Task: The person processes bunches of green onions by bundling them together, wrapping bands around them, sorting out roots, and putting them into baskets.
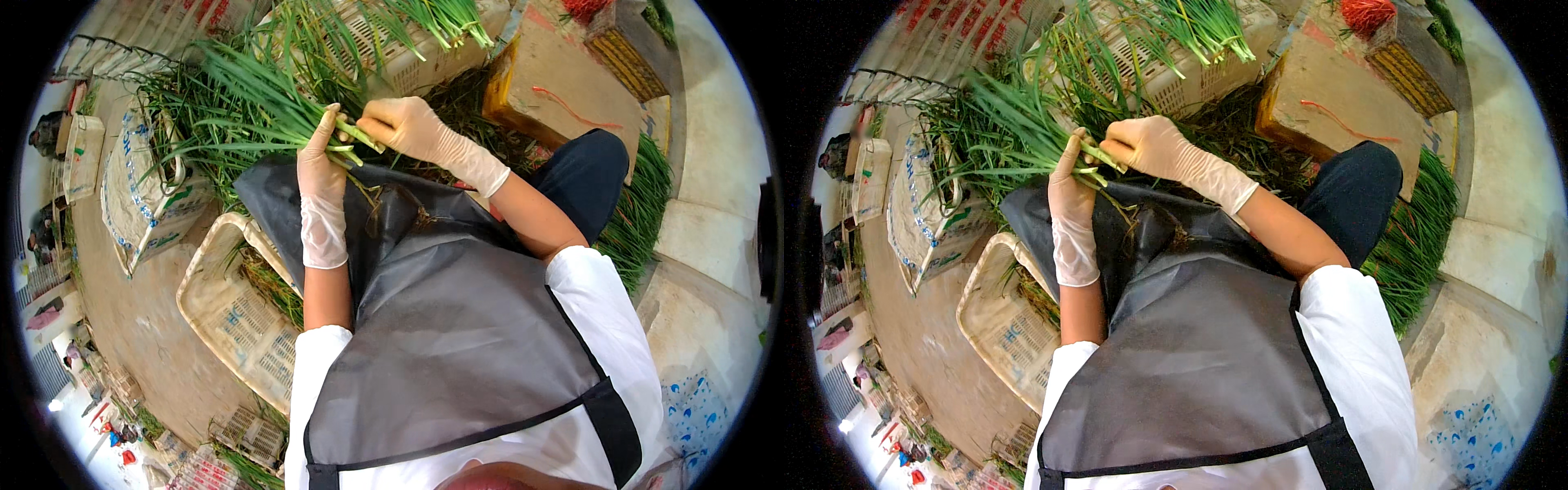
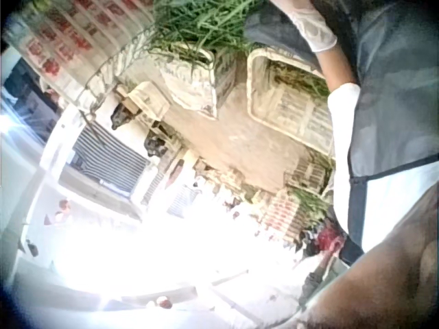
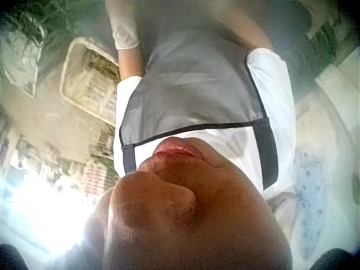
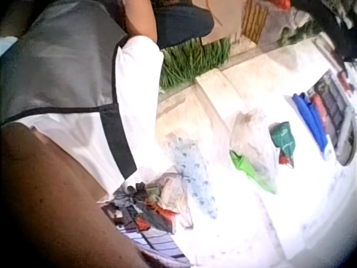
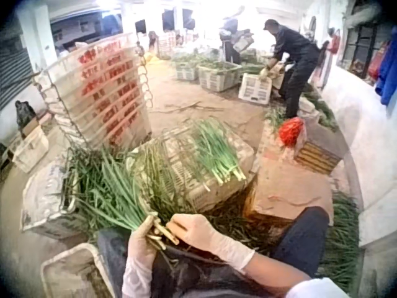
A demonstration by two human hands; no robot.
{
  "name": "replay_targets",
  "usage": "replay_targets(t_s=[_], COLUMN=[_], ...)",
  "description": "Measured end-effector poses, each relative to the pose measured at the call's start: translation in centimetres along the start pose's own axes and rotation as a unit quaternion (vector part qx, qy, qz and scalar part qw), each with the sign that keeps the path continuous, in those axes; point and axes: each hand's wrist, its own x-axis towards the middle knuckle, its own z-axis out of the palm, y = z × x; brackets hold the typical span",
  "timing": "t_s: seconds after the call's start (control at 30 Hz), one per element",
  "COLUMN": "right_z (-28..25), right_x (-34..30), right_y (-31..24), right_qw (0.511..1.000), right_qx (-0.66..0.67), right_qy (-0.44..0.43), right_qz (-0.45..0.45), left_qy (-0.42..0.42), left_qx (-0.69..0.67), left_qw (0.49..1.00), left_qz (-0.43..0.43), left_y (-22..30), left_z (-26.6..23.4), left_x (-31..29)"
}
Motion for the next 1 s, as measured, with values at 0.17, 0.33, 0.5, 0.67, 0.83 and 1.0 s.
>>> replay_targets(t_s=[0.17, 0.33, 0.5, 0.67, 0.83, 1.0], right_z=[-1.2, -1.7, -3.3, -2.6, -2.1, -1.1], right_x=[0.1, 0.4, -1.3, 0.0, -0.2, -0.7], right_y=[-0.6, -1.1, -1.0, -3.2, -3.3, -4.4], right_qw=[0.988, 0.994, 0.988, 0.998, 0.981, 0.935], right_qx=[0.103, 0.017, -0.028, -0.029, 0.167, 0.317], right_qy=[-0.101, -0.107, -0.134, -0.052, -0.034, 0.027], right_qz=[0.047, 0.003, 0.077, 0.022, 0.089, 0.157], left_qy=[-0.021, -0.050, -0.038, -0.016, -0.082, -0.133], left_qx=[-0.007, 0.021, -0.023, 0.025, 0.009, 0.010], left_qw=[0.999, 0.999, 0.998, 0.998, 0.995, 0.990], left_qz=[-0.024, 0.001, 0.044, 0.057, 0.053, 0.055], left_y=[-0.2, 0.2, 1.9, 1.5, 1.7, 1.7], left_z=[0.0, 0.1, 0.2, 1.3, 0.9, 1.4], left_x=[0.5, 0.2, 0.5, -0.3, -1.1, -1.6])
